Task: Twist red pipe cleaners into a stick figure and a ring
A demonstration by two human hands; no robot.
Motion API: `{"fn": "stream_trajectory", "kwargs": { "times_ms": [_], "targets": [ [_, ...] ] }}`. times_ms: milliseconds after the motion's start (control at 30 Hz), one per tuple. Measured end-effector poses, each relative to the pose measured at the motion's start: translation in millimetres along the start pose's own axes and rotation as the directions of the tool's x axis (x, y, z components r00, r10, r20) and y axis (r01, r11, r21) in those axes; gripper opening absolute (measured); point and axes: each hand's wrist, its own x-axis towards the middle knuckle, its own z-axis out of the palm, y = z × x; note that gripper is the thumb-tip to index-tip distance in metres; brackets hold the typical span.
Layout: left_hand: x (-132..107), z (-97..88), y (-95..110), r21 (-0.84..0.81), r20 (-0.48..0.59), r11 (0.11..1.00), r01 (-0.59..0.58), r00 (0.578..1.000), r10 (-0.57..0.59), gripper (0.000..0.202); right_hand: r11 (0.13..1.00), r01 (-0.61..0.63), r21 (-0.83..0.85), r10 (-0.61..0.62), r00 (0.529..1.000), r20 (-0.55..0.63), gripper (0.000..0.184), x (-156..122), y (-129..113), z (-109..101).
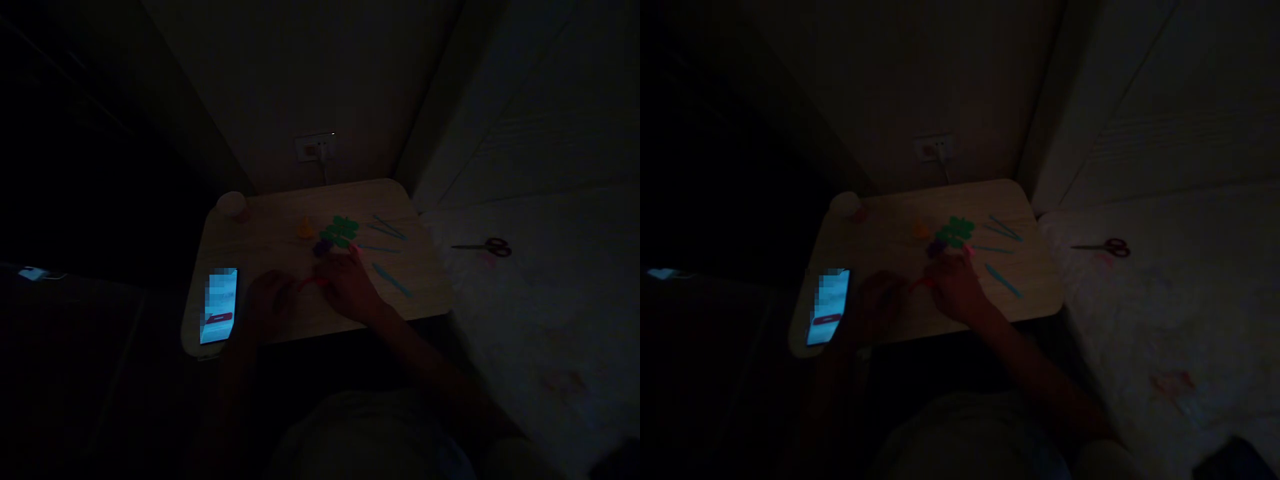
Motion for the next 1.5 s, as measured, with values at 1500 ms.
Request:
{"fn": "stream_trajectory", "kwargs": {
  "times_ms": [1500],
  "targets": [
    [15.0, 45.2, 74.0, 0.159, -0.107, 0.967, -0.200, 0.970, 0.218, 0.035, 0.803, -0.585, -0.109, 0.573, 0.810, -0.129, 0.023, -55.6, 29.7, -42.5]
  ]
}}
